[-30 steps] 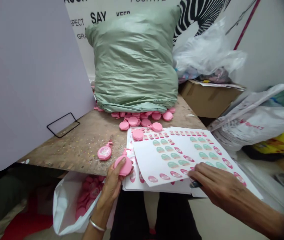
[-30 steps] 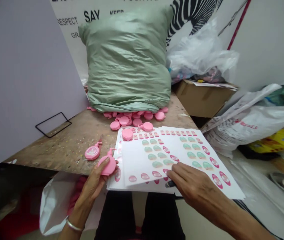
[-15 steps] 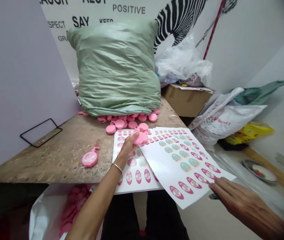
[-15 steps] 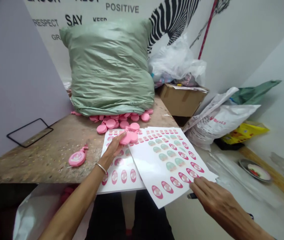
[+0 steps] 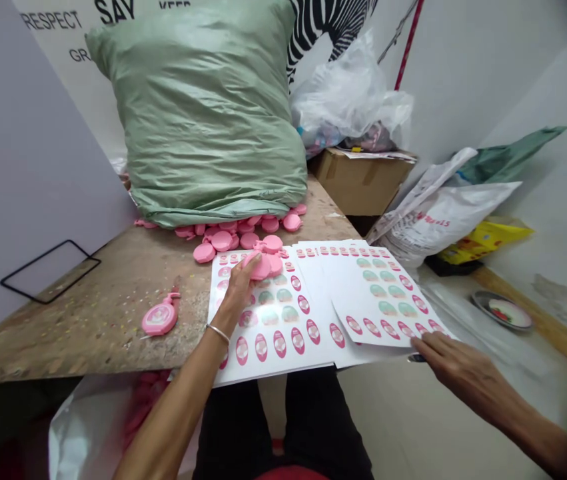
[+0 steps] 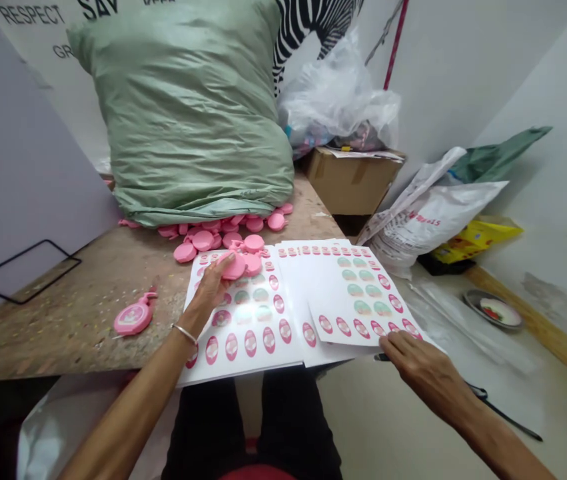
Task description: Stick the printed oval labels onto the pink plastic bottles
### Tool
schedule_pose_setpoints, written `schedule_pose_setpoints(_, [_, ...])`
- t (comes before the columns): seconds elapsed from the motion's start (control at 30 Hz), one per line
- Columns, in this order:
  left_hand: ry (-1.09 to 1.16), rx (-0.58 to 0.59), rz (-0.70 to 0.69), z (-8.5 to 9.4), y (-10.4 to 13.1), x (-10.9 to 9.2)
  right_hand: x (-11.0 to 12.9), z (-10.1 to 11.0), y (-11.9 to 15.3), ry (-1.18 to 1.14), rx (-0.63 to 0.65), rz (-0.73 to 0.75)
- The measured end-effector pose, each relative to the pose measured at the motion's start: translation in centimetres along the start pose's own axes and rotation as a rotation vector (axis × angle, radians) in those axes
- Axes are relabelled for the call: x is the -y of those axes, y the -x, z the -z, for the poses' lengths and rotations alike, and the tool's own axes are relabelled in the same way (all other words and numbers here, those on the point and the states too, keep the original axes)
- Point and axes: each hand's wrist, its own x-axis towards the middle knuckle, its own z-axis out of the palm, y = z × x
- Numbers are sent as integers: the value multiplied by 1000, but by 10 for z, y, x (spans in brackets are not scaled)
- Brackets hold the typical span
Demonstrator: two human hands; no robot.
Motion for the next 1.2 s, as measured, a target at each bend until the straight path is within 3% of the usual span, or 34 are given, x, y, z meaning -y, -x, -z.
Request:
schedule_pose_setpoints(0.1, [-2,-10,39,12,23,-8,-6,-7,1,-30,-7,156])
schedule_pose_setpoints(0.23, [-21,-68,112,34,60,-15,-12,-18,10,-139,44,192])
schedule_pose_setpoints(0.37, [1,-153,157,50,92,-18,-9,-28,15,-235,148,90])
schedule_pose_setpoints(0.5, [24,-210,171,64,115,-24,6,-18,6,-247,26,-125])
schedule_pose_setpoints(0.6, [9,-247,160,70,127,-27,27,-4,-20,-342,-69,-443])
schedule_pose_setpoints(0.67, [8,-256,156,67,131,-24,48,2,-50,-457,-98,-533])
schedule_pose_setpoints(0.8, [27,-222,198,50,131,-10,99,-7,-127,-658,-55,-351])
schedule_pose_setpoints(0.9, [23,-180,221,41,129,1,129,-23,-172,-699,-17,-304])
schedule_pose_setpoints(1.03, [48,-243,208,49,126,4,153,-39,-199,-742,22,-281])
schedule_pose_setpoints(1.2, [29,-260,197,62,124,2,176,-50,-209,-663,29,-247])
